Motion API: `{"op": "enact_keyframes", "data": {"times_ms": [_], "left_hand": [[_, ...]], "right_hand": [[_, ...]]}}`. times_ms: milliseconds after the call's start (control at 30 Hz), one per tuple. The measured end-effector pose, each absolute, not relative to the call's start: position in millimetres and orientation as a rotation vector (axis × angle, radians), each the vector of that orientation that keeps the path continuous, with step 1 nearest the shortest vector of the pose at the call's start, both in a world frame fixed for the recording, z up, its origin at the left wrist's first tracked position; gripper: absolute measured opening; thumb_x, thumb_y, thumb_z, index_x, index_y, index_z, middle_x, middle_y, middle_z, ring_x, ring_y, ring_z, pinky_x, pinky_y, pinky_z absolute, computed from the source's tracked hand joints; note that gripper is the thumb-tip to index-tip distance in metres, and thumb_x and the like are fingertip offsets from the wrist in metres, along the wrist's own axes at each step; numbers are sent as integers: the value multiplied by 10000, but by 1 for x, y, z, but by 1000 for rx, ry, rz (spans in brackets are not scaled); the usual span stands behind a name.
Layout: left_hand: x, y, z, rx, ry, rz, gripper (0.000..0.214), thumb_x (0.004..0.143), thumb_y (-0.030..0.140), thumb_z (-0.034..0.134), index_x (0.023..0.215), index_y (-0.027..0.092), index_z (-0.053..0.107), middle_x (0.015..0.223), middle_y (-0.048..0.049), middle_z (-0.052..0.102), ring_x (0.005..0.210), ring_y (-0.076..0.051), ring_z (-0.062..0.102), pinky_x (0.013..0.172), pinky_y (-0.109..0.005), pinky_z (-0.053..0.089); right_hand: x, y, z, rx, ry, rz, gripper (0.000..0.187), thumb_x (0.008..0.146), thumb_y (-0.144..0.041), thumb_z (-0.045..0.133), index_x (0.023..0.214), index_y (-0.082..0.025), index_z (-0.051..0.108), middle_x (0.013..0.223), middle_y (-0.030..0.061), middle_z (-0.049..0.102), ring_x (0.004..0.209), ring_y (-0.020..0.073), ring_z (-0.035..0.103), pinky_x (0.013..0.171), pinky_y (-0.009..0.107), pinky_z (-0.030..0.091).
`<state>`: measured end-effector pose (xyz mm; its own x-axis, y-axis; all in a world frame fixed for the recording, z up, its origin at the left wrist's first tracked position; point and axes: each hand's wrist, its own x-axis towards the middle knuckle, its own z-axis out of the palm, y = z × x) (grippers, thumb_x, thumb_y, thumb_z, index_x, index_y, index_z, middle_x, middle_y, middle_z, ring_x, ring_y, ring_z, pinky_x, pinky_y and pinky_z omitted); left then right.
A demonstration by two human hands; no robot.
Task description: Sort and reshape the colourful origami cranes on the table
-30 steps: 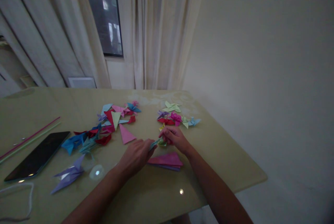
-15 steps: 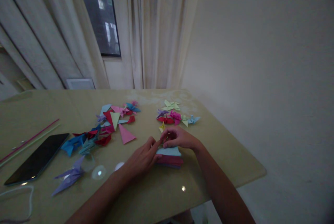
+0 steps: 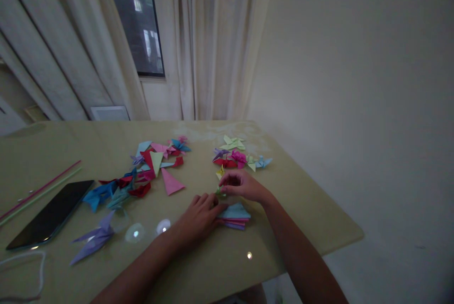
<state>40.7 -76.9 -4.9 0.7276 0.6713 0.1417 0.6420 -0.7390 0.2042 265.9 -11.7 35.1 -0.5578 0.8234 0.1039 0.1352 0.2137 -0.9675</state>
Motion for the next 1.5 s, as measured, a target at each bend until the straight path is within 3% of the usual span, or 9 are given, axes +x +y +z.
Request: {"op": "enact_keyframes", "data": {"times_ms": [167,367,500,600,767,967,1133,1300,1500], "left_hand": [[25,-65,9,2668,1093,424,426,1057,434,529,1460,300,568,1283,-101,651,1140,-293,604,994,-475,479],[-37,-31,11,2471,1920,485,370,1005,149,483,1309,190,690,1425,-186,629,1314,-374,563,1082,-556,463],[-64,-20,7,2408,1813,384,499,907,-7,431,1254,202,723,1388,-157,659,1285,-316,608,1088,-480,484],[-68,-13,5,2347,1621,461,423,932,71,469,1251,171,729,1359,-158,667,1262,-291,629,1101,-416,484],[-70,-8,2,2277,1595,461,344,951,219,517,1205,141,736,1221,-165,699,1117,-284,680,997,-376,511],[-70,-12,8,2298,1608,416,273,941,404,591,961,183,749,962,-112,745,917,-272,680,809,-339,483],[-47,-22,13,2289,1495,615,290,1025,350,426,1019,194,671,969,-94,713,898,-243,670,798,-337,499],[-9,-44,15,2329,1369,693,403,1085,335,310,1340,236,606,1171,-91,662,968,-221,685,843,-337,529],[15,-57,17,2227,1190,943,400,1085,355,373,1386,229,604,1109,-87,653,952,-204,673,866,-319,544]], "right_hand": [[266,-12,36,-894,-1832,1350,358,807,-472,881,919,-160,745,736,-5,651,632,122,566,583,230,419],[265,-11,36,-910,-1785,1274,386,816,-515,864,859,-160,717,704,-10,624,589,114,539,556,230,409],[264,-9,32,-935,-1799,1217,419,830,-561,836,850,-164,703,672,-25,586,556,110,504,529,228,378],[263,-8,30,-973,-1862,942,377,913,-547,760,934,-172,723,726,-3,623,606,134,536,573,248,412],[255,-7,23,-973,-2318,260,327,952,-406,773,1209,-207,743,1184,120,713,1089,270,626,948,404,473],[248,0,12,-1179,-2452,19,232,956,-290,765,1163,-184,758,1165,141,722,1110,314,605,981,459,432],[252,-1,17,-1103,-2188,232,288,983,-413,721,1158,-187,756,1138,142,716,1104,302,614,995,444,445],[242,-9,16,-910,-1903,951,488,998,-600,626,1233,-181,712,840,31,674,744,184,624,689,294,470],[235,-12,17,-837,-1717,1222,488,801,-491,874,1148,-185,722,739,-48,552,624,111,516,584,230,421]]}}
